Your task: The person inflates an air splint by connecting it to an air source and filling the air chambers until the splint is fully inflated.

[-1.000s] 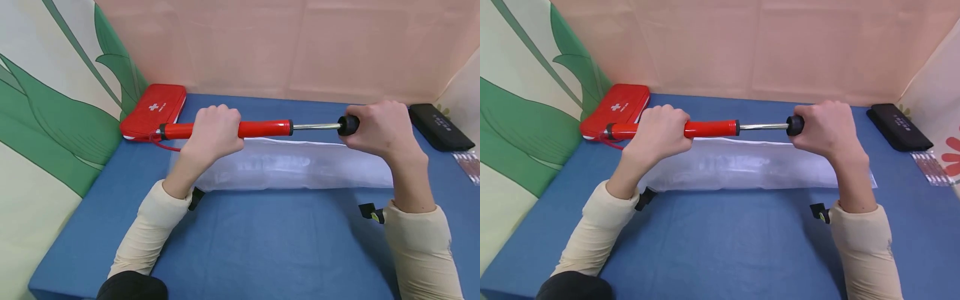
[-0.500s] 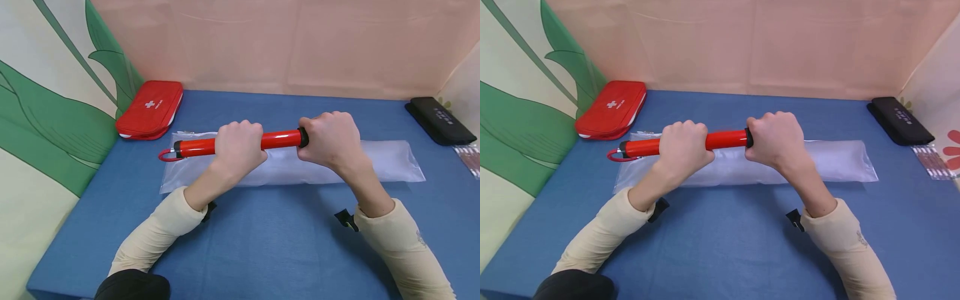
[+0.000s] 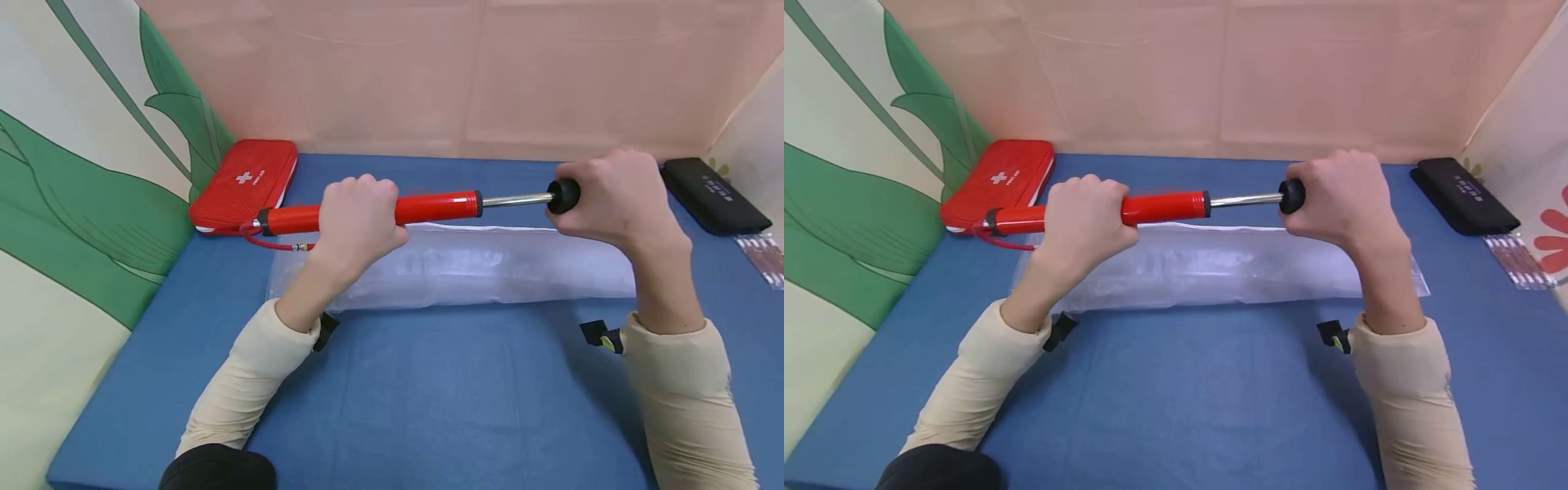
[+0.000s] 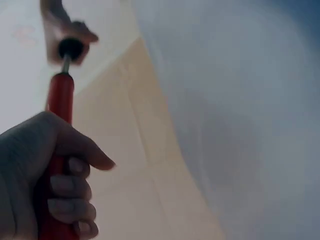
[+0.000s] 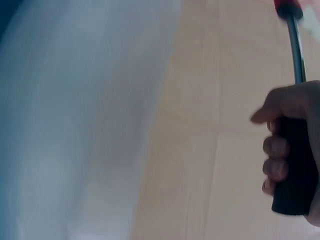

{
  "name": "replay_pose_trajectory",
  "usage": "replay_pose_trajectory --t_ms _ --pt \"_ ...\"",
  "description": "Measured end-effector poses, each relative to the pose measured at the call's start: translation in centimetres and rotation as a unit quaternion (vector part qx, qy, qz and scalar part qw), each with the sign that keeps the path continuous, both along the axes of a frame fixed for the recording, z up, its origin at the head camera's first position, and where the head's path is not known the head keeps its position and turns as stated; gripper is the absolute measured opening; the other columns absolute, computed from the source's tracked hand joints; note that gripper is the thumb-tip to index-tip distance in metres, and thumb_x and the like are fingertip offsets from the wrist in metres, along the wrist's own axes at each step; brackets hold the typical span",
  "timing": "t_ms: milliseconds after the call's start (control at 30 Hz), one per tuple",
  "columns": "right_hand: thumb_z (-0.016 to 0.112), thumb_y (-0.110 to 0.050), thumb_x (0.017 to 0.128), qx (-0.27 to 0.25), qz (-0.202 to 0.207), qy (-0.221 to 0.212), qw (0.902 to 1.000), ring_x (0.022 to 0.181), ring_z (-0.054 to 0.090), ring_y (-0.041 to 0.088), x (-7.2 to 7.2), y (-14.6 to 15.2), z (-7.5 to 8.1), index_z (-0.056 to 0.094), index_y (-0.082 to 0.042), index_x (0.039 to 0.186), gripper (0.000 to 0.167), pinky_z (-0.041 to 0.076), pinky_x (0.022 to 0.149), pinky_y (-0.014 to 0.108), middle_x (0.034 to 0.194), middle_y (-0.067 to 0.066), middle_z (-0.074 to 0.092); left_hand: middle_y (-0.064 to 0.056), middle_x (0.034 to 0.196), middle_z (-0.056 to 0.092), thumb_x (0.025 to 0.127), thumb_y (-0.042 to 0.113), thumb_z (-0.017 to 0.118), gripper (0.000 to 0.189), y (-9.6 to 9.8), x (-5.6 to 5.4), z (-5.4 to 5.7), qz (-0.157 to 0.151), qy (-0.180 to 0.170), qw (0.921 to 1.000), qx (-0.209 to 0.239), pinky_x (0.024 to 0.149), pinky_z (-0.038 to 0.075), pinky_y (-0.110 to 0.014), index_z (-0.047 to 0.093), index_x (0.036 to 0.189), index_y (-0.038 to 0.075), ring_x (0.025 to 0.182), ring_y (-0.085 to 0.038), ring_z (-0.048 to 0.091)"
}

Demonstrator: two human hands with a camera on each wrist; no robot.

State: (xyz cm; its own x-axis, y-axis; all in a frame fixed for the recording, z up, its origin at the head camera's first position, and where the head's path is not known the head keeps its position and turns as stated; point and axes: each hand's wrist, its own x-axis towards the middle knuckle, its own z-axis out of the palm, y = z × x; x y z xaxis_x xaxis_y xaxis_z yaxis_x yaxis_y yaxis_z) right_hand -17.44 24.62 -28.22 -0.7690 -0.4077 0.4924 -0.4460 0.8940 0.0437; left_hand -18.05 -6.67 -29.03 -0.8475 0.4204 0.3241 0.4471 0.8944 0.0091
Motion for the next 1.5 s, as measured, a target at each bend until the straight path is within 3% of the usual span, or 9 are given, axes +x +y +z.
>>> replay_pose_trajectory --t_ms 133,333,600,700,800,933,1100,1233,1500 --pt "0.065 -0.021 0.064 0.021 -0.017 -0.019 0.9995 0.052 0.045 0.024 0.7 -1.7 0.3 0.069 -0.011 0.076 0.016 0.036 0.046 0.039 0.053 0.003 0.051 -0.003 0.054 0.046 0.070 0.021 0.071 0.018 1.3 0.9 -0.2 0.008 -0.009 0.9999 0.004 0.047 0.046 -0.030 0.057 0.066 0.010 0.047 -0.018 0.046" --pt "0.060 -0.017 0.067 0.041 -0.016 -0.042 0.9982 0.046 0.042 0.021 1.6 -4.3 -0.1 0.061 -0.012 0.067 0.006 0.036 0.044 0.036 0.051 0.002 0.044 -0.001 0.054 0.049 0.071 0.025 0.072 0.019 2.9 1.8 -0.7 0.012 -0.016 0.9998 -0.010 0.047 0.045 -0.028 0.059 0.067 0.012 0.047 -0.017 0.049" --pt "0.063 -0.013 0.066 0.047 0.023 -0.054 0.9972 0.043 0.036 0.017 1.8 -6.1 -1.3 0.050 -0.014 0.063 0.014 0.030 0.045 0.031 0.050 0.000 0.037 0.000 0.051 0.041 0.070 0.020 0.069 0.016 3.5 1.8 -1.8 -0.038 0.001 0.9992 -0.006 0.045 0.043 -0.026 0.057 0.063 0.013 0.044 -0.014 0.042" --pt "0.068 -0.013 0.068 0.037 0.032 -0.056 0.9973 0.046 0.038 0.018 1.5 -4.4 -0.4 0.058 -0.013 0.068 0.009 0.031 0.048 0.033 0.052 0.000 0.041 -0.002 0.053 0.044 0.070 0.019 0.069 0.014 2.6 1.5 -0.9 -0.039 -0.002 0.9992 -0.007 0.047 0.046 -0.029 0.058 0.065 0.011 0.046 -0.015 0.044" --pt "0.073 -0.017 0.066 0.013 0.012 -0.058 0.9981 0.053 0.044 0.020 1.3 -1.7 0.9 0.067 -0.011 0.075 0.012 0.034 0.051 0.036 0.056 0.000 0.051 -0.005 0.057 0.051 0.068 0.021 0.072 0.016 0.8 0.7 0.5 -0.021 -0.007 0.9998 -0.002 0.052 0.049 -0.034 0.060 0.069 0.010 0.051 -0.019 0.051" --pt "0.073 -0.018 0.063 -0.010 -0.010 -0.024 0.9996 0.057 0.046 0.023 1.3 -0.1 1.4 0.069 -0.010 0.075 0.015 0.034 0.049 0.040 0.059 0.004 0.056 -0.007 0.061 0.056 0.065 0.023 0.077 0.023 -0.6 0.0 1.1 0.002 0.003 1.0000 0.009 0.056 0.051 -0.038 0.064 0.074 0.008 0.056 -0.023 0.054" --pt "0.064 -0.019 0.067 0.026 -0.026 -0.011 0.9993 0.050 0.046 0.025 1.3 -3.2 0.5 0.066 -0.008 0.073 0.013 0.038 0.047 0.040 0.054 0.005 0.052 -0.007 0.062 0.058 0.069 0.028 0.076 0.025 0.5 0.8 0.5 0.019 -0.009 0.9998 -0.002 0.055 0.053 -0.036 0.066 0.079 0.007 0.052 -0.021 0.053" --pt "0.057 -0.015 0.067 0.044 -0.014 -0.015 0.9988 0.043 0.041 0.021 1.2 -5.9 -0.9 0.054 -0.012 0.062 0.006 0.035 0.043 0.034 0.048 0.002 0.041 -0.004 0.060 0.053 0.070 0.027 0.075 0.022 1.9 1.5 -0.4 0.026 -0.022 0.9993 -0.017 0.052 0.051 -0.033 0.065 0.076 0.009 0.049 -0.018 0.050" --pt "0.058 -0.009 0.062 0.022 0.037 -0.025 0.9988 0.041 0.030 0.014 1.4 -8.6 -2.9 0.043 -0.014 0.057 0.016 0.025 0.043 0.029 0.048 -0.002 0.032 -0.001 0.053 0.047 0.070 0.025 0.074 0.019 2.5 1.9 -1.6 -0.007 -0.019 0.9994 -0.030 0.047 0.047 -0.029 0.060 0.070 0.012 0.046 -0.015 0.048"
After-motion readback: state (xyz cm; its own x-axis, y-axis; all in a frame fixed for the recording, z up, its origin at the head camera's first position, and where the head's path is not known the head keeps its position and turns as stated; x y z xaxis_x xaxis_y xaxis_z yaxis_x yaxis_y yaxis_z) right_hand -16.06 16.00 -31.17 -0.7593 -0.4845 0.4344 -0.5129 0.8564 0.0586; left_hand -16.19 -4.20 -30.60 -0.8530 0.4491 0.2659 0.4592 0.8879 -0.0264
